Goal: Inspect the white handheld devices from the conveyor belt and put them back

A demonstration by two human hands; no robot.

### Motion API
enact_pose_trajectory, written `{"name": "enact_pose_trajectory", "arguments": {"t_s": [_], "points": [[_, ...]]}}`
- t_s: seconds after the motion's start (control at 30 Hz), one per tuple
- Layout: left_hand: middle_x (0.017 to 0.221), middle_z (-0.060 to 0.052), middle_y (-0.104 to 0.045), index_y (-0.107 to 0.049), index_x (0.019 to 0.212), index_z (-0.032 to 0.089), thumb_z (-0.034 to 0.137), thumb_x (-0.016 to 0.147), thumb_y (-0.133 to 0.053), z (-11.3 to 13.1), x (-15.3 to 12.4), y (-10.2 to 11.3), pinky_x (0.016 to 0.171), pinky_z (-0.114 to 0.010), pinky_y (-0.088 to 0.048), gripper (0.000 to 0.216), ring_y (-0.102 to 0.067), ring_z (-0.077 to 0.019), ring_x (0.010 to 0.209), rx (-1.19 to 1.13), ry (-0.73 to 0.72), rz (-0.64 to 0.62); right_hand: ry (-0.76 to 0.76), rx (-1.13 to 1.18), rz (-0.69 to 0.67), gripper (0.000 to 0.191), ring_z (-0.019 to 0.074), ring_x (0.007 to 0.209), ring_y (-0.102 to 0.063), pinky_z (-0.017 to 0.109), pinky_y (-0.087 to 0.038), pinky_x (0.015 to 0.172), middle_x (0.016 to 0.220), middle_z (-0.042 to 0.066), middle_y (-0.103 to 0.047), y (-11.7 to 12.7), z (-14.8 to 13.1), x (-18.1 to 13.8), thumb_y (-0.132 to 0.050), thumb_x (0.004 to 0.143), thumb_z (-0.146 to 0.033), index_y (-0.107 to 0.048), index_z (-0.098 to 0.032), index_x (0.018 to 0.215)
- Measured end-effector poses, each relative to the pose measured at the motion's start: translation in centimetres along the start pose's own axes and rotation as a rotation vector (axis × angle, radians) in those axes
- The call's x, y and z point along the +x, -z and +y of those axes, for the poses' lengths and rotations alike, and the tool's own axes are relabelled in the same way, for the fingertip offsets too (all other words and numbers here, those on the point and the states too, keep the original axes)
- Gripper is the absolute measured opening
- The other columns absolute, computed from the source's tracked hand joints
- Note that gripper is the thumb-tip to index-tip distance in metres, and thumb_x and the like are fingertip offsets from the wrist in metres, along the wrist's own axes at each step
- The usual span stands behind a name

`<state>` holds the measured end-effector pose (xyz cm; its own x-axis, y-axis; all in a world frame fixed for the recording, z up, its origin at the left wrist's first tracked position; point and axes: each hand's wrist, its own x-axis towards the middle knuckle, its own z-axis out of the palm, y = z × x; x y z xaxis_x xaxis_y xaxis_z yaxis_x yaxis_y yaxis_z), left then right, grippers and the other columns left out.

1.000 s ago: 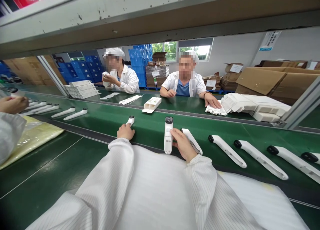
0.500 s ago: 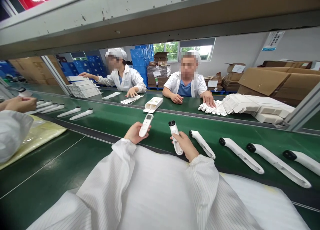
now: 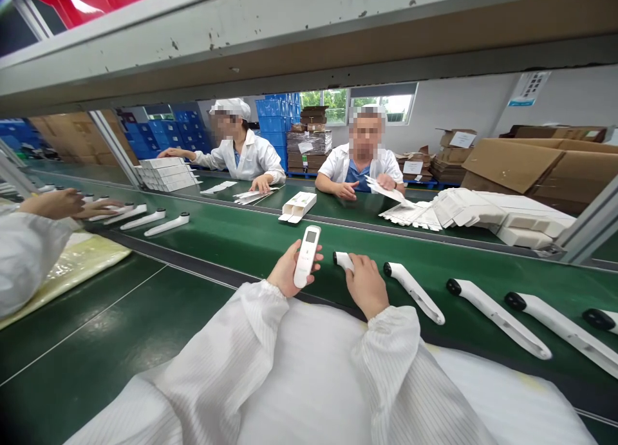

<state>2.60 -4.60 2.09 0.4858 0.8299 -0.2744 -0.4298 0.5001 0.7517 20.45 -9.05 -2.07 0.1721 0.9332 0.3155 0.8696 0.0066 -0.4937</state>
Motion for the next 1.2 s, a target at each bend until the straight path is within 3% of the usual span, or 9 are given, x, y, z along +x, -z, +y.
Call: {"name": "enact_pose_trajectory", "arguments": {"t_s": [0.1,0.2,0.3,0.47,0.7,0.97,1.1,1.2], "points": [[0.082,-0.006,-0.061,-0.061,0.091,0.014,0.042,0.084,-0.048,-0.8,0.0,-0.9,0.042,-0.02,-0.033,0.031,-0.056,-0.0125,0.064,-0.008,0.008,0.06,0.081,0.298,0.077,0.033,0.0261,0.103,-0.053,0.041,-0.04,0.09,0.111,0.011,-0.058,0.0,-1.0,0.0,-0.044,0.085,-0.032,-0.058,-0.018,0.111],[0.078,-0.003,-0.06,-0.059,0.089,0.016,0.025,0.076,-0.059,-1.7,-0.1,-1.5,0.052,-0.021,-0.04,0.016,-0.055,-0.0119,0.067,-0.006,-0.031,0.063,0.011,0.791,-0.08,0.037,0.0222,0.09,-0.059,0.036,-0.047,0.079,0.101,0.008,-0.062,-0.2,-2.5,-0.3,-0.053,0.079,-0.044,-0.058,-0.019,0.106],[0.076,-0.002,-0.06,-0.06,0.092,0.016,0.012,0.069,-0.058,-2.4,0.0,-1.8,0.066,-0.024,-0.043,0.023,-0.056,-0.0124,0.07,0.004,-0.105,0.039,-0.088,1.099,-0.216,0.039,0.0211,0.088,-0.059,0.034,-0.049,0.075,0.099,0.006,-0.063,-0.1,-3.5,-0.7,-0.062,0.073,-0.045,-0.058,-0.02,0.103],[0.079,-0.003,-0.061,-0.061,0.093,0.016,0.027,0.076,-0.056,-2.9,0.4,-1.4,0.067,-0.026,-0.041,0.02,-0.054,-0.0138,0.072,0.048,-0.076,0.099,-0.199,1.277,-0.319,0.041,0.0199,0.086,-0.059,0.03,-0.049,0.069,0.102,0.005,-0.064,0.3,-3.5,-0.9,-0.065,0.071,-0.047,-0.061,-0.021,0.103],[0.081,-0.004,-0.062,-0.06,0.087,0.017,0.041,0.08,-0.052,-3.1,1.5,-0.1,0.069,-0.027,-0.04,0.026,-0.056,-0.015,0.077,0.208,-0.057,0.06,-0.296,1.319,-0.303,0.038,0.019,0.082,-0.06,0.028,-0.048,0.063,0.093,0.005,-0.067,-0.6,-2.5,-0.6,-0.063,0.074,-0.051,-0.064,-0.02,0.096],[0.074,-0.002,-0.06,-0.059,0.089,0.016,0.036,0.076,-0.059,-3.4,2.3,0.5,0.055,-0.021,-0.036,0.024,-0.055,-0.0105,0.063,0.296,-0.038,0.069,-0.363,1.257,-0.317,0.033,0.0173,0.071,-0.062,0.03,-0.049,0.066,0.082,0.005,-0.067,-1.7,-1.3,0.4,-0.05,0.082,-0.048,-0.059,-0.019,0.096],[0.076,-0.002,-0.061,-0.059,0.089,0.016,0.029,0.072,-0.063,-3.3,1.9,0.2,0.052,-0.02,-0.035,0.022,-0.055,-0.0094,0.061,0.33,-0.031,0.122,-0.399,1.052,-0.235,0.036,0.0163,0.06,-0.06,0.028,-0.046,0.056,0.082,0.008,-0.066,-2.0,-1.0,0.9,-0.046,0.082,-0.052,-0.055,-0.017,0.082],[0.077,-0.002,-0.061,-0.06,0.088,0.016,0.029,0.072,-0.063,-3.1,1.5,0.0,0.051,-0.019,-0.034,0.02,-0.054,-0.0082,0.06,0.357,-0.04,0.137,-0.352,0.724,-0.165,0.03,0.0169,0.063,-0.059,0.028,-0.044,0.057,0.083,0.006,-0.065,-1.8,-0.7,0.8,-0.049,0.08,-0.048,-0.054,-0.019,0.087]]}}
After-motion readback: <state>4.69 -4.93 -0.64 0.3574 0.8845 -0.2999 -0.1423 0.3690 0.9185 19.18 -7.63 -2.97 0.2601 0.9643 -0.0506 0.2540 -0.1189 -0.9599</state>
